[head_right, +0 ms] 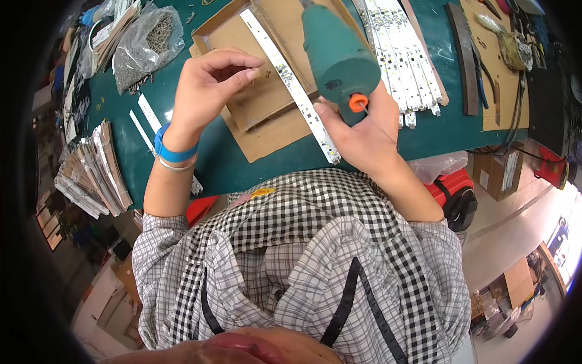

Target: The recorder is gluing small components and rubber bands onto LED light strips using a glue gun.

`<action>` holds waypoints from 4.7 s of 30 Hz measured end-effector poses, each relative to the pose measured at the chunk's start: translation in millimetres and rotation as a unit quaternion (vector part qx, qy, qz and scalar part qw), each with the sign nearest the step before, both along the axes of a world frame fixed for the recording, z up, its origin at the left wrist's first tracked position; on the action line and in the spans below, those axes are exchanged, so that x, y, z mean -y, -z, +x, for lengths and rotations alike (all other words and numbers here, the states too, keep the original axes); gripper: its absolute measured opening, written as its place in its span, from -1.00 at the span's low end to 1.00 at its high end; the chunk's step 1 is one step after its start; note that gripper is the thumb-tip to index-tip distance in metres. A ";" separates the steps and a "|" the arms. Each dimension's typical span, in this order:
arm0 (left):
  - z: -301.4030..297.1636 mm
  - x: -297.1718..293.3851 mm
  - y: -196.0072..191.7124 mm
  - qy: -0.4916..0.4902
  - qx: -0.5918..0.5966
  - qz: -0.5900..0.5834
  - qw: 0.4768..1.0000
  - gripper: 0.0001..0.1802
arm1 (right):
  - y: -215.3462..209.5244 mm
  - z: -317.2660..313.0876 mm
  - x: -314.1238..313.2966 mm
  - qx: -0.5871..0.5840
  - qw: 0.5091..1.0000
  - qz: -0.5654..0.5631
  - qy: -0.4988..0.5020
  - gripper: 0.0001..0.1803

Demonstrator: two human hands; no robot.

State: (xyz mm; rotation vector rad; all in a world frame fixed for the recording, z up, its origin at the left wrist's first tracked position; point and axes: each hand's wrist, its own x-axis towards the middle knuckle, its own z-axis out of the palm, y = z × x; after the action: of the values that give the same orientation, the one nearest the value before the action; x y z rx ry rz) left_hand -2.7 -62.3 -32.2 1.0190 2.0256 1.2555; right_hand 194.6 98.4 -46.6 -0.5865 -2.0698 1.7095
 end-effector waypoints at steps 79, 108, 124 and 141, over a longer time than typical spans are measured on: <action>12.9 -13.3 31.4 -0.037 -0.172 -0.007 0.984 -0.90 | -39.3 57.4 -33.1 0.127 0.967 -0.214 -0.051 -0.43; 13.3 -12.7 30.0 -0.039 -0.169 -0.002 0.985 -0.90 | -38.2 51.7 -40.0 0.081 0.971 -0.211 -0.075 -0.54; 12.8 -13.0 32.5 -0.036 -0.167 0.003 0.985 -0.89 | -45.4 51.4 -42.2 0.027 0.976 -0.214 -0.019 -0.27; 12.3 -9.9 19.6 -0.020 -0.174 -0.034 0.984 -0.84 | -48.7 58.4 -96.6 -0.137 0.978 0.025 0.156 -0.36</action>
State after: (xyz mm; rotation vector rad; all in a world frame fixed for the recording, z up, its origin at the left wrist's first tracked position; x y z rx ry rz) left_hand 9.6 -52.4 -51.8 1.2405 2.3414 1.0779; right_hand 253.0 195.0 2.1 -0.5879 -1.7213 1.4631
